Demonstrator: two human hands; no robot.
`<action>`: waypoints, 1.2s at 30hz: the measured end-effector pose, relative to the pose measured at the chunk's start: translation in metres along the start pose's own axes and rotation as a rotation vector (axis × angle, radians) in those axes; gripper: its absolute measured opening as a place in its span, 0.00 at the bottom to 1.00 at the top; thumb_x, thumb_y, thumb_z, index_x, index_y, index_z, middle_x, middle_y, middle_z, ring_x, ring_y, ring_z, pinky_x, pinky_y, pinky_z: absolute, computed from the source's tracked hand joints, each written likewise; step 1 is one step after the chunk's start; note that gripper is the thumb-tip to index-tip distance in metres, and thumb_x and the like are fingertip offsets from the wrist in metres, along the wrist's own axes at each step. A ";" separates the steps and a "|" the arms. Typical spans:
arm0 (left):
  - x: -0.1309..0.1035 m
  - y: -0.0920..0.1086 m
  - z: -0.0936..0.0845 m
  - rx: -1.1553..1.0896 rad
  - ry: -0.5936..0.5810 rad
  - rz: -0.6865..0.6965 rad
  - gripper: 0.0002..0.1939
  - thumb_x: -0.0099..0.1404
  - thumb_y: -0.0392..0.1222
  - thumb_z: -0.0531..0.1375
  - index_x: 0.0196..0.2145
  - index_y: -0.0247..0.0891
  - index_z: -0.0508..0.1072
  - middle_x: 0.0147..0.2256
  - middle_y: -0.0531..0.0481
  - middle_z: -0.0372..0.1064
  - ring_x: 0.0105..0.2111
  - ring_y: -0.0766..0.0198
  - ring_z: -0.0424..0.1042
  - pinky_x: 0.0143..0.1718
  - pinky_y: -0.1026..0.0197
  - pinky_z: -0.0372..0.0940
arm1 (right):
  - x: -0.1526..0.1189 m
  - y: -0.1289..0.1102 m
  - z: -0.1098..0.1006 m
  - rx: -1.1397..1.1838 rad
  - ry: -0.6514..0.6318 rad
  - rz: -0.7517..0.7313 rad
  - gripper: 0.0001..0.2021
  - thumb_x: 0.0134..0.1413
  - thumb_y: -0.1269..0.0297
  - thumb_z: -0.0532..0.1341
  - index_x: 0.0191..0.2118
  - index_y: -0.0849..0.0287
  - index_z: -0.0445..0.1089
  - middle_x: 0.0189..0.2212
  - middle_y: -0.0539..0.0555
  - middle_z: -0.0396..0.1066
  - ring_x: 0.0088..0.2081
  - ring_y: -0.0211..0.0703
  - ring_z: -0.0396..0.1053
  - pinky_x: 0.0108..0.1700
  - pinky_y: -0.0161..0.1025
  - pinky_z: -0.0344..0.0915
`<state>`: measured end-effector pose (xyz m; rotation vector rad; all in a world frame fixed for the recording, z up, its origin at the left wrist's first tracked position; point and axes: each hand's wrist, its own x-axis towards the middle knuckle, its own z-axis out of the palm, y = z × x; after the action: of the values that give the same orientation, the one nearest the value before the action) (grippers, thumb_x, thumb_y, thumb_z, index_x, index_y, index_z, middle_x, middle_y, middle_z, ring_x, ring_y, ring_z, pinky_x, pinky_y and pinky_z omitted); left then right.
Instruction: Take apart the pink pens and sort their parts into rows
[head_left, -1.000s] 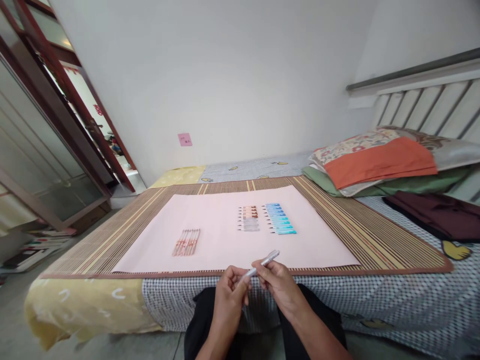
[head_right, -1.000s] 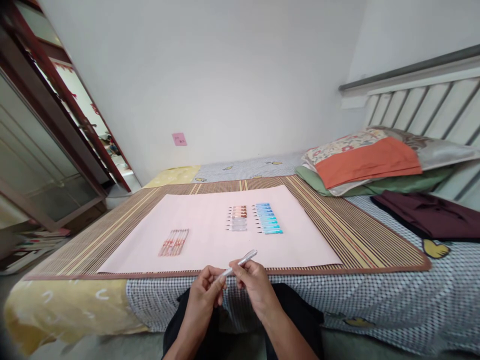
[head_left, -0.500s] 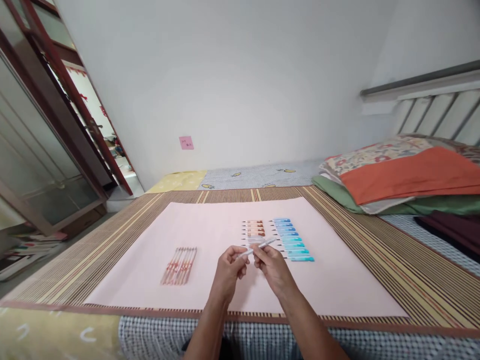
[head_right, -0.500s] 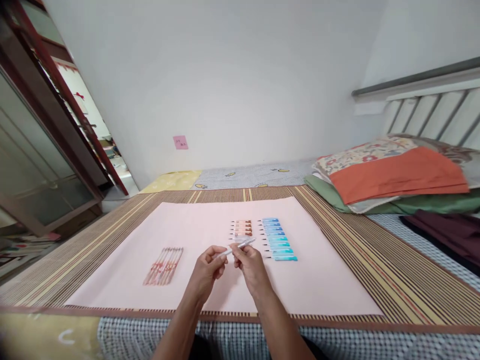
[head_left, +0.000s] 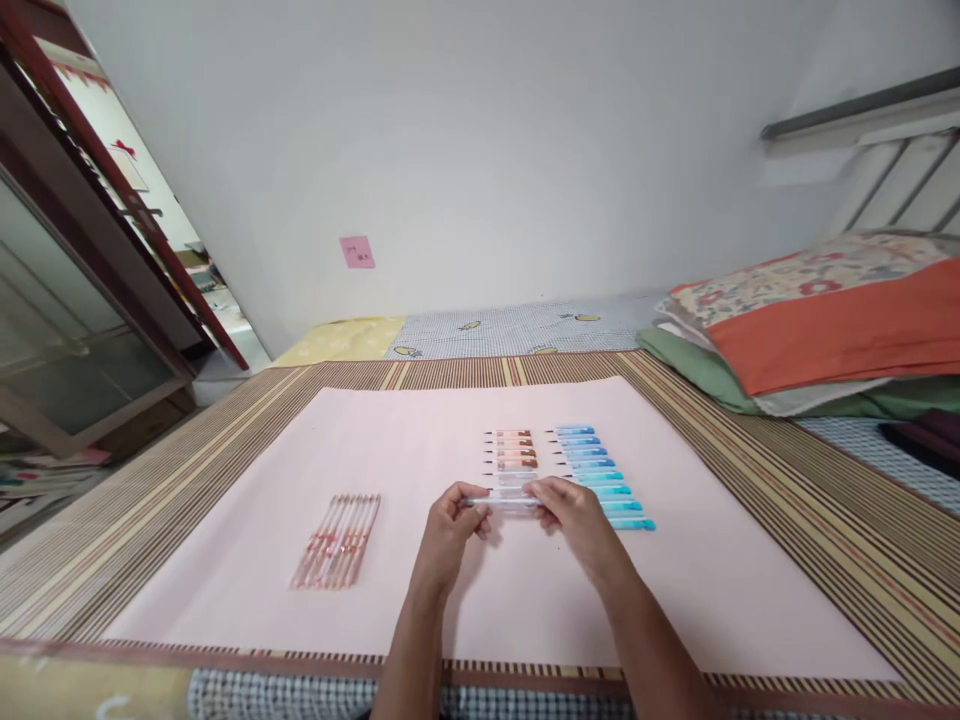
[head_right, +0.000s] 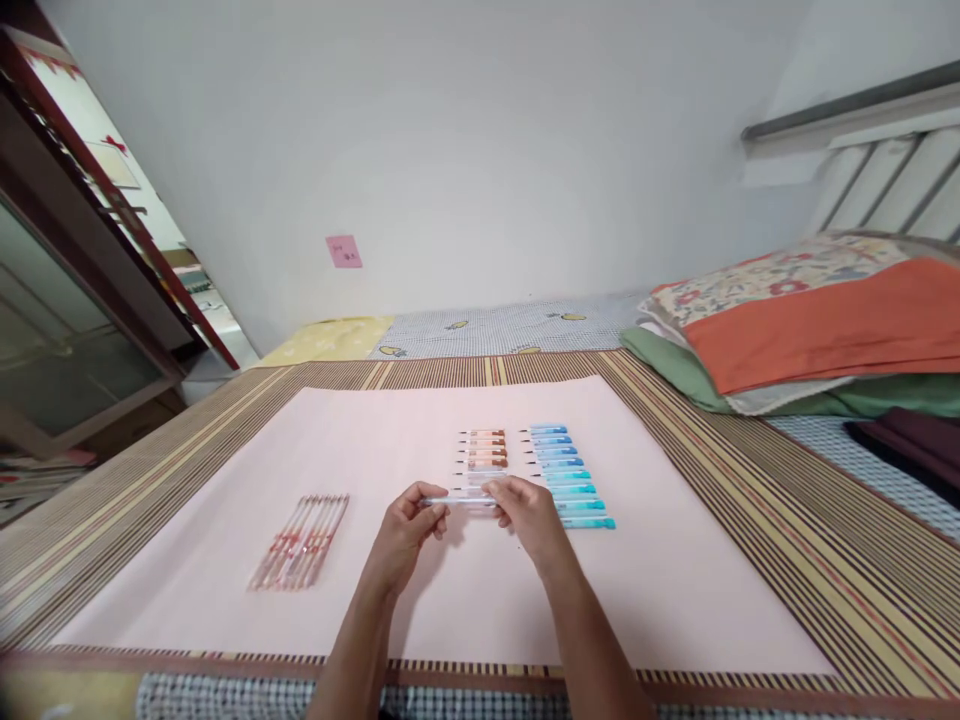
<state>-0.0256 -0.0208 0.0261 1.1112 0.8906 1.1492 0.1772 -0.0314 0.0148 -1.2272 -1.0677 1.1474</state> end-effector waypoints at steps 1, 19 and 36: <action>0.001 0.000 0.000 0.006 -0.010 -0.010 0.16 0.54 0.46 0.71 0.36 0.35 0.76 0.23 0.54 0.70 0.24 0.67 0.67 0.29 0.64 0.62 | 0.000 -0.004 -0.001 -0.074 -0.013 -0.043 0.22 0.50 0.42 0.68 0.34 0.60 0.80 0.25 0.52 0.73 0.27 0.40 0.66 0.30 0.38 0.60; 0.012 -0.015 0.010 0.167 -0.053 -0.263 0.30 0.52 0.70 0.67 0.22 0.36 0.71 0.16 0.51 0.67 0.12 0.70 0.59 0.16 0.64 0.48 | -0.011 -0.028 -0.004 -0.582 -0.248 -0.134 0.02 0.49 0.70 0.60 0.29 0.56 0.69 0.28 0.48 0.72 0.33 0.41 0.67 0.36 0.37 0.57; 0.011 -0.004 0.007 0.025 -0.109 -0.239 0.25 0.47 0.59 0.74 0.28 0.35 0.73 0.22 0.50 0.72 0.17 0.69 0.66 0.21 0.65 0.56 | -0.014 -0.033 -0.006 -0.711 -0.211 -0.183 0.03 0.53 0.66 0.60 0.30 0.55 0.71 0.30 0.50 0.75 0.35 0.45 0.70 0.38 0.39 0.59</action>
<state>-0.0156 -0.0120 0.0236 1.0466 0.9267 0.8753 0.1832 -0.0454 0.0479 -1.5191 -1.8047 0.7808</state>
